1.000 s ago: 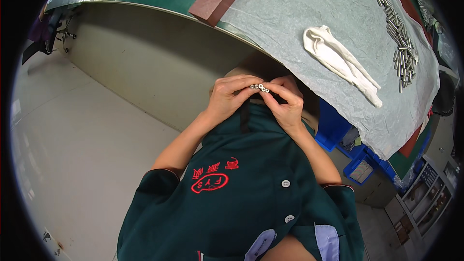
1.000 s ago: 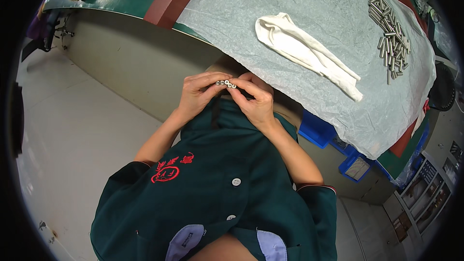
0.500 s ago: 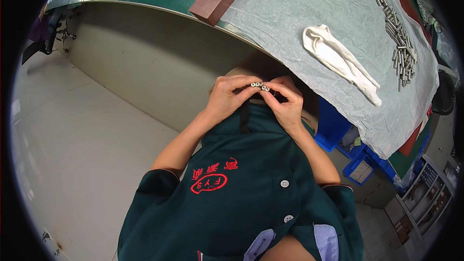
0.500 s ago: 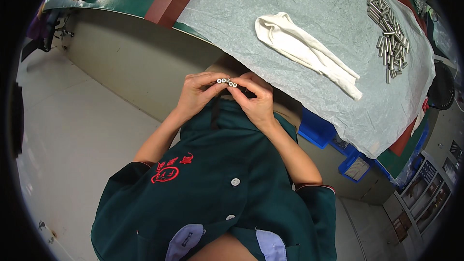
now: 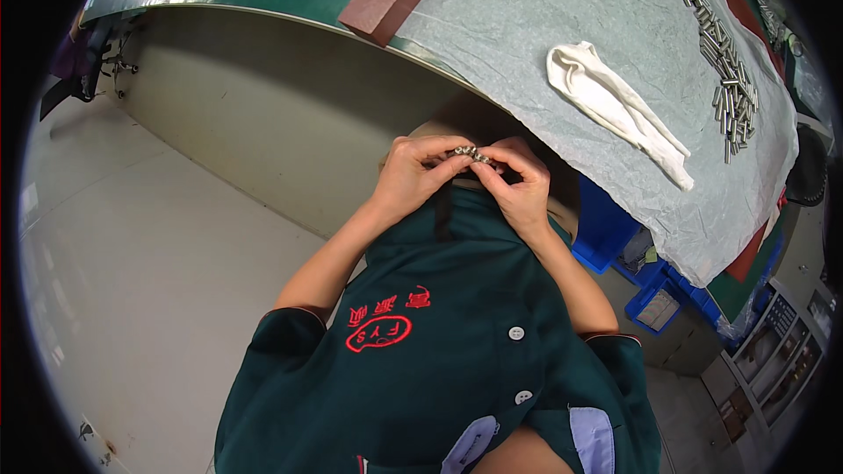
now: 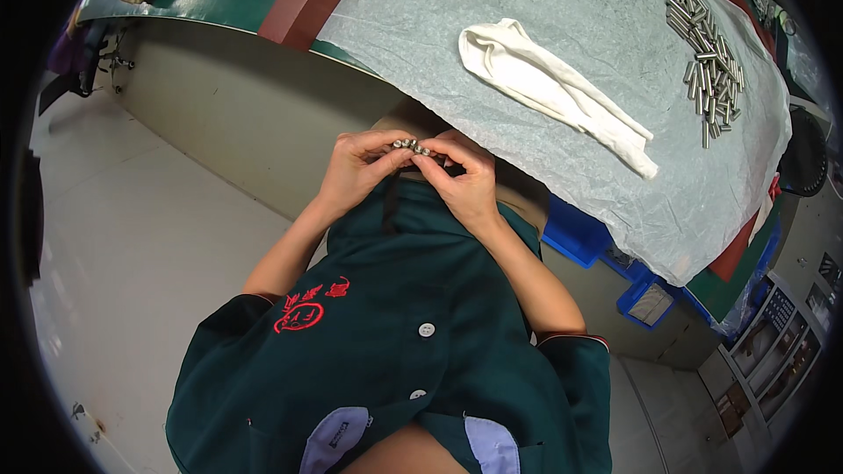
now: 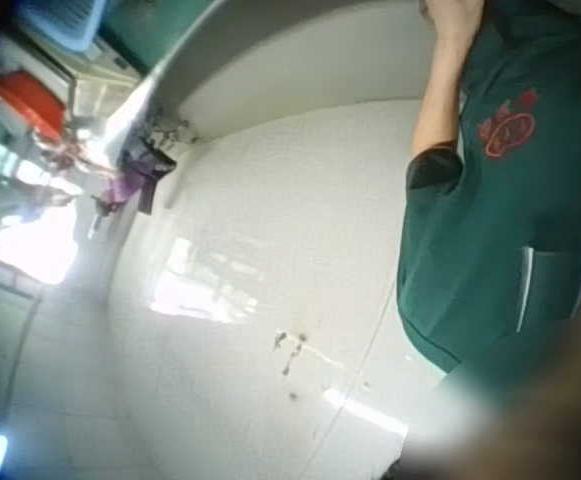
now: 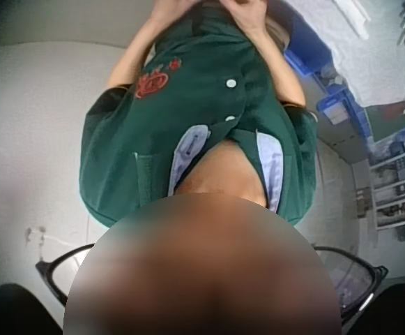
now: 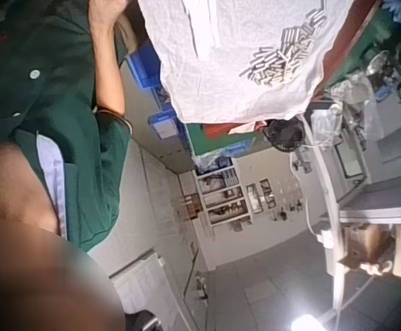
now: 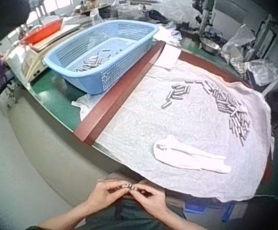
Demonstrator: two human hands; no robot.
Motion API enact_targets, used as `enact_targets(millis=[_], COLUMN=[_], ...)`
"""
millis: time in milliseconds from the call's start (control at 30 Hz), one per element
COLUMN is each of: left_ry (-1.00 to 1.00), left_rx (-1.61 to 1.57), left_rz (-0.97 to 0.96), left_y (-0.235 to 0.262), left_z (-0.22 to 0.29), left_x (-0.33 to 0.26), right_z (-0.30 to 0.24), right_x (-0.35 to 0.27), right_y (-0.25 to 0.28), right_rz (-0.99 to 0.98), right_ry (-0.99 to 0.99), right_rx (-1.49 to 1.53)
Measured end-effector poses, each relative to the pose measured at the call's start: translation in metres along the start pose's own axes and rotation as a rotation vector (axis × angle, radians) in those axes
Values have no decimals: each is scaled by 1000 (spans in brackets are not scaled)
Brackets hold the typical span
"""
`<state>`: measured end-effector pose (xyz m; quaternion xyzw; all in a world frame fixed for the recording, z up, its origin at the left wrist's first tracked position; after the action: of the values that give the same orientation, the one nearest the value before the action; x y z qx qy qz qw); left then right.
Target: Sorting and inspecting small cylindrical metal tubes at a factory workbench.
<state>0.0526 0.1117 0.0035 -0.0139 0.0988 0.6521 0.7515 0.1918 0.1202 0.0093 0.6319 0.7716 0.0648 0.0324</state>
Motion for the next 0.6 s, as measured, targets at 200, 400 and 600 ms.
enact_targets(millis=[200,400,600], left_ry=[-34,-387,-451], left_rx=[13,187,291], left_rz=[5,69,77], left_y=[0,1,-1], left_z=[2,24,30], left_x=[-1,-5,-9], right_z=[-7,-21,-21], right_x=[0,0,1], right_y=[1,2,3], right_rz=[11,27,20], right_ry=[50,174,191], right_rx=[-21,-83,-29])
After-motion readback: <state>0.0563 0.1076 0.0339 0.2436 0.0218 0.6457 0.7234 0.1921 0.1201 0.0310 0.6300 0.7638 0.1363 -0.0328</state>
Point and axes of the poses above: each hand's wrist, its own x-axis towards the middle knuckle, its own y-axis out of the back of the hand, z = x × y, the point moved 9 cm from there along x, towards the middle knuckle
